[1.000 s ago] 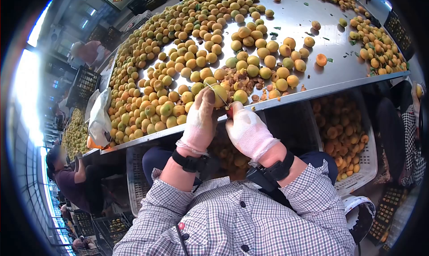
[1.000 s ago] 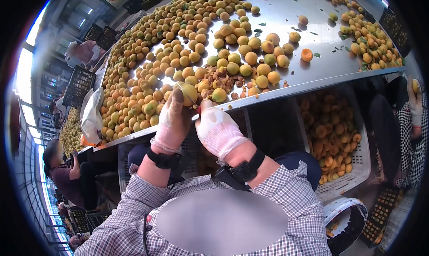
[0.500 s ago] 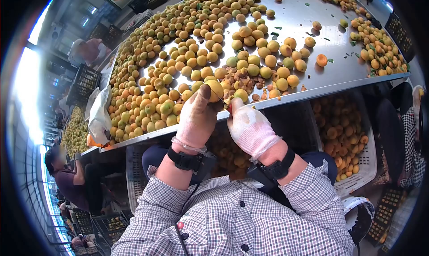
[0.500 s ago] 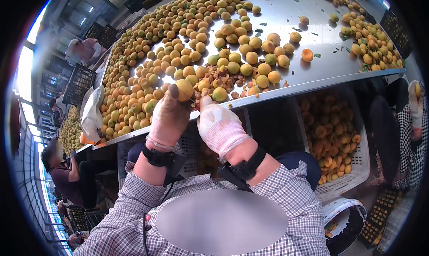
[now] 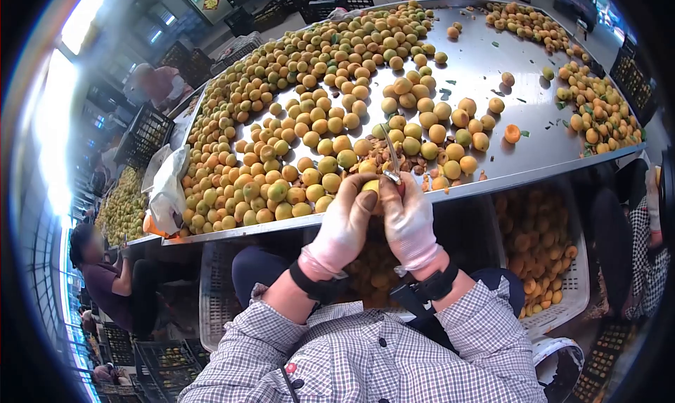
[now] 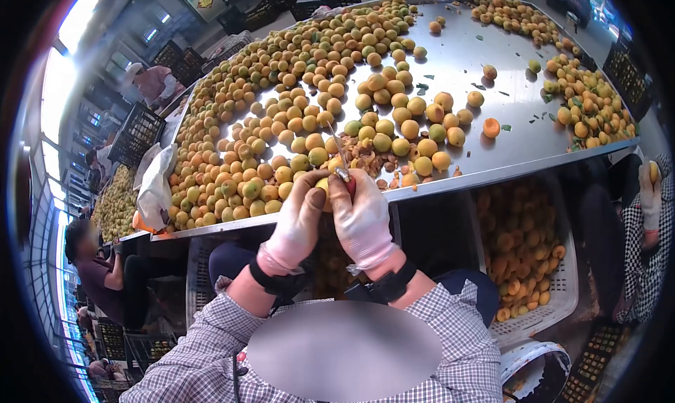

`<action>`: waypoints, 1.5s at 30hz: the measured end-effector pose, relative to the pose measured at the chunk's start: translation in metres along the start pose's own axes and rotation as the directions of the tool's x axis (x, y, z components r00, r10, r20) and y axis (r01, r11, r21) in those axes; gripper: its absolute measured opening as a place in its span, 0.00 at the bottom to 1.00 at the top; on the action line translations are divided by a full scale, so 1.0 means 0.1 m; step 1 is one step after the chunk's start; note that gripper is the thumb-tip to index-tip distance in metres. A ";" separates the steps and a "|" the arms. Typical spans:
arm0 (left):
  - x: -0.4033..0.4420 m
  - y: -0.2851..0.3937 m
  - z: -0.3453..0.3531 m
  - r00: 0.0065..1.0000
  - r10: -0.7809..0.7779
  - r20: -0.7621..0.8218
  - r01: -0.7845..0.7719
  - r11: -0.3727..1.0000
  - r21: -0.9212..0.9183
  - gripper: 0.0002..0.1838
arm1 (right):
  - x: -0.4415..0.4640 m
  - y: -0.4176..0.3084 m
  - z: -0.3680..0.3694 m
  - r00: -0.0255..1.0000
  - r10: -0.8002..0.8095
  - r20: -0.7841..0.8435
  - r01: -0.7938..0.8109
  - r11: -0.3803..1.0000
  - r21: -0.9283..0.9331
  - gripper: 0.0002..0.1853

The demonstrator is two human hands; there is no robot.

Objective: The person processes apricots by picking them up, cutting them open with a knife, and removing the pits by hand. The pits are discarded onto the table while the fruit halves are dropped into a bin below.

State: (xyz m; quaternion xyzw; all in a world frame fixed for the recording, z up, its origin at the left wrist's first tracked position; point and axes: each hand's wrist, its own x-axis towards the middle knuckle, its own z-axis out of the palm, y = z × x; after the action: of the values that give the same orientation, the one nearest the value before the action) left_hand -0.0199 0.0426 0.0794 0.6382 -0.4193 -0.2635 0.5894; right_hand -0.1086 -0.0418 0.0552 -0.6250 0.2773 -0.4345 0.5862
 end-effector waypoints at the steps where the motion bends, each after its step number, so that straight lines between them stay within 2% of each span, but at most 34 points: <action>1: -0.01 -0.06 0.02 1.000 -0.010 -0.013 0.011 0.998 0.065 0.22 | -0.01 0.05 0.04 0.996 -0.075 -0.057 0.072 0.996 -0.053 0.10; 4: -0.02 -0.11 0.06 0.995 -0.031 -0.091 0.047 0.983 0.176 0.21 | -0.04 0.12 0.06 0.990 -0.123 -0.075 0.113 0.986 -0.122 0.09; 6: 0.00 -0.08 0.07 0.995 -0.059 -0.080 0.070 0.986 0.153 0.21 | -0.03 0.17 0.02 0.989 -0.136 -0.052 0.128 0.983 -0.134 0.08; 8: 0.01 0.14 0.04 0.943 -0.333 -0.009 0.333 0.943 0.023 0.21 | -0.02 0.18 0.00 0.957 -0.291 -0.011 0.286 0.946 -0.150 0.08; 9: 0.02 0.12 -0.02 0.922 -0.386 0.031 0.383 0.922 0.060 0.22 | -0.02 0.18 -0.01 0.958 -0.288 -0.008 0.283 0.947 -0.153 0.08; 10: 0.01 0.17 -0.05 0.929 -0.361 0.086 0.348 0.927 0.141 0.22 | -0.03 0.16 -0.03 0.948 -0.315 0.040 0.317 0.933 -0.169 0.06; 12: 0.02 0.25 -0.08 0.875 -0.474 0.103 0.458 0.877 0.146 0.17 | -0.04 0.14 -0.05 0.922 -0.363 0.139 0.385 0.902 -0.196 0.05; 13: 0.02 0.21 -0.15 0.864 -0.479 0.156 0.473 0.878 0.071 0.14 | -0.04 0.14 -0.03 0.920 -0.370 0.132 0.390 0.899 -0.198 0.09; 14: 0.03 0.23 -0.18 0.875 -0.457 0.162 0.420 0.881 0.219 0.06 | -0.04 0.13 -0.04 0.923 -0.362 0.134 0.383 0.902 -0.201 0.09; 16: 0.04 0.15 -0.26 0.916 -0.290 0.278 0.156 0.894 0.419 0.12 | -0.06 0.11 -0.04 0.885 -0.434 0.170 0.464 0.858 -0.219 0.09; 17: 0.03 0.07 -0.30 0.932 -0.219 0.290 0.081 0.903 0.421 0.19 | -0.05 0.11 -0.03 0.873 -0.455 0.175 0.486 0.842 -0.234 0.09; 18: 0.02 -0.03 -0.32 0.939 -0.158 0.305 0.032 0.924 0.381 0.07 | -0.06 0.12 -0.04 0.877 -0.444 0.181 0.477 0.846 -0.236 0.09; 19: 0.04 -0.02 -0.32 0.870 -0.424 0.253 0.422 0.904 0.066 0.05 | -0.06 0.14 -0.04 0.869 -0.452 0.200 0.490 0.842 -0.227 0.10; 20: 0.05 0.00 -0.31 0.706 -0.645 0.291 0.708 0.656 -0.263 0.11 | -0.06 0.16 -0.04 0.860 -0.460 0.220 0.503 0.837 -0.216 0.10; 21: 0.03 0.02 -0.26 0.721 -0.651 0.237 0.680 0.730 -0.062 0.20 | -0.06 0.17 -0.04 0.849 -0.469 0.244 0.521 0.818 -0.242 0.10; 22: 0.05 0.04 -0.28 0.724 -0.653 0.224 0.665 0.746 0.027 0.16 | -0.06 0.17 -0.04 0.851 -0.460 0.253 0.516 0.822 -0.241 0.10; 24: 0.08 -0.02 -0.30 0.656 -0.723 0.214 0.751 0.653 -0.098 0.13 | -0.06 0.14 -0.02 0.827 -0.507 0.243 0.556 0.800 -0.224 0.08; 25: 0.09 -0.03 -0.33 0.632 -0.729 0.262 0.766 0.639 -0.072 0.11 | -0.06 0.12 -0.02 0.826 -0.510 0.242 0.558 0.799 -0.222 0.08; 28: 0.12 0.02 -0.37 0.571 -0.748 0.339 0.819 0.550 -0.165 0.08 | -0.04 0.15 -0.02 0.805 -0.525 0.277 0.585 0.782 -0.215 0.08; 30: 0.11 -0.01 -0.40 0.578 -0.740 0.346 0.811 0.569 -0.136 0.07 | -0.05 0.19 -0.03 0.819 -0.461 0.340 0.549 0.801 -0.237 0.11; 32: 0.11 -0.01 -0.42 0.607 -0.707 0.364 0.776 0.625 -0.081 0.07 | -0.05 0.23 0.00 0.816 -0.483 0.317 0.563 0.788 -0.250 0.11; 33: 0.13 -0.01 -0.40 0.588 -0.734 0.338 0.801 0.585 -0.123 0.11 | -0.05 0.25 0.05 0.833 -0.492 0.252 0.543 0.814 -0.204 0.11; 34: 0.15 -0.03 -0.37 0.588 -0.734 0.340 0.802 0.584 -0.126 0.11 | -0.03 0.27 0.09 0.833 -0.491 0.256 0.543 0.814 -0.207 0.11; 36: 0.19 -0.06 -0.28 0.775 -0.616 0.141 0.617 0.786 0.041 0.20 | 0.02 0.31 0.16 0.976 -0.183 0.121 0.203 0.962 -0.185 0.12; 37: 0.22 -0.10 -0.23 0.848 -0.518 0.108 0.513 0.855 0.072 0.22 | 0.07 0.31 0.20 0.993 -0.093 0.077 0.101 0.990 -0.099 0.14; 38: 0.31 -0.51 -0.23 0.979 -0.201 0.029 0.193 0.966 0.175 0.22 | 0.09 0.21 0.22 0.997 -0.077 0.009 0.078 0.989 -0.128 0.14; 39: 0.40 -0.69 -0.19 0.979 0.205 -0.017 -0.177 0.882 0.437 0.22 | 0.12 0.26 0.24 0.992 -0.120 -0.035 0.112 0.979 -0.171 0.15; 40: 0.44 -0.77 -0.16 0.817 0.574 0.054 -0.459 0.592 0.662 0.22 | 0.17 0.32 0.26 0.983 -0.166 -0.077 0.146 0.965 -0.216 0.15; 41: 0.40 -0.45 -0.12 0.998 0.044 -0.048 -0.026 0.948 0.316 0.22 | 0.22 0.31 0.23 0.981 -0.187 -0.052 0.168 0.952 -0.255 0.13; 42: 0.37 -0.08 -0.09 0.865 -0.495 0.082 0.500 0.863 -0.073 0.22 | 0.24 0.31 0.21 0.983 -0.179 -0.048 0.161 0.953 -0.258 0.13; 44: 0.43 -0.02 -0.15 0.857 -0.487 0.167 0.483 0.873 0.064 0.23 | 0.27 0.31 0.19 0.935 -0.354 0.001 0.338 0.891 -0.303 0.10; 45: 0.45 0.04 -0.19 0.848 -0.482 0.221 0.468 0.876 0.114 0.14 | 0.28 0.30 0.18 0.898 -0.440 0.013 0.419 0.845 -0.333 0.08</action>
State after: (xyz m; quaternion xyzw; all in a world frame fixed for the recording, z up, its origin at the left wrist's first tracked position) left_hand 0.0177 0.0151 0.0939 0.7012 -0.3246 -0.4651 0.4321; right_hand -0.0745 -0.0616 0.0330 -0.7456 0.2172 -0.5221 0.3527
